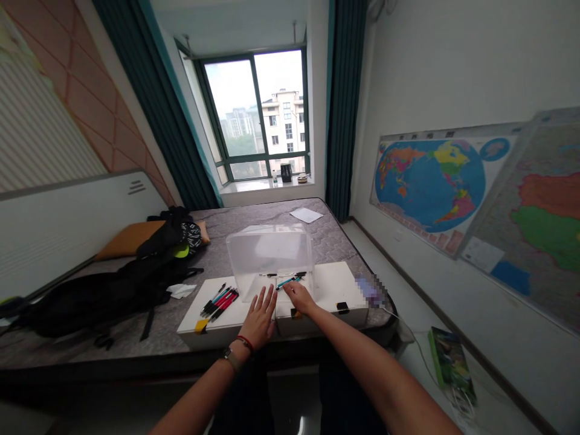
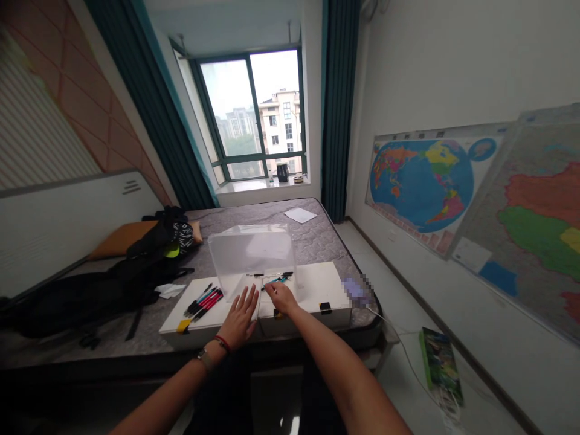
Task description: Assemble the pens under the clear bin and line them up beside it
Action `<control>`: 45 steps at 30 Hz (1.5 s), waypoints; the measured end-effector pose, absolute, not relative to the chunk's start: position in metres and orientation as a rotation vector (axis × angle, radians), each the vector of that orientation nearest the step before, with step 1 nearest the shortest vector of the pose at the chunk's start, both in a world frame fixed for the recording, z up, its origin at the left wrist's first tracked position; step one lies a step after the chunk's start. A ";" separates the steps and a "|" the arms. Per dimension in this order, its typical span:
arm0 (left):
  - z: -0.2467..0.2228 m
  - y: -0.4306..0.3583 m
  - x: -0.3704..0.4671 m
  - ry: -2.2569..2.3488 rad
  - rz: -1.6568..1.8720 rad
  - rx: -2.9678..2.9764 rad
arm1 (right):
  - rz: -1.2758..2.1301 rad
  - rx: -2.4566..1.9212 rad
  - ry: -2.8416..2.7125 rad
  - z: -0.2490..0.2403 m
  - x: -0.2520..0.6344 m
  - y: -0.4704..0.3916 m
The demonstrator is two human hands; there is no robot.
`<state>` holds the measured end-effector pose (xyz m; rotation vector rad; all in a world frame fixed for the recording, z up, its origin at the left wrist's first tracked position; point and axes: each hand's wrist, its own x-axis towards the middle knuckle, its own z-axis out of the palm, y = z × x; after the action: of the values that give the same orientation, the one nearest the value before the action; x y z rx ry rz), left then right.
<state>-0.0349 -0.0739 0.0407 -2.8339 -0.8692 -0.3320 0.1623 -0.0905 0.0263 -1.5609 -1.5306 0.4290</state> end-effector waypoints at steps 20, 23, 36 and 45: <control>0.061 -0.092 -0.073 -0.743 -0.247 -2.936 | 1.022 -1.228 -1.662 0.071 0.086 -0.103; 0.051 -0.092 -0.082 -0.777 -0.275 -2.947 | 1.005 -1.260 -1.752 0.074 0.077 -0.103; 0.031 -0.122 -0.072 -0.843 -0.206 -3.050 | 0.774 -1.458 -2.014 0.074 0.077 -0.129; 0.054 -0.083 -0.052 -0.889 -0.908 -3.236 | 0.118 -1.562 -2.084 0.107 0.124 -0.169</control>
<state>-0.0519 -0.0827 0.0541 -3.2363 -0.8890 -0.9083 0.1236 -0.1687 0.1071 -1.5617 -2.0839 0.1175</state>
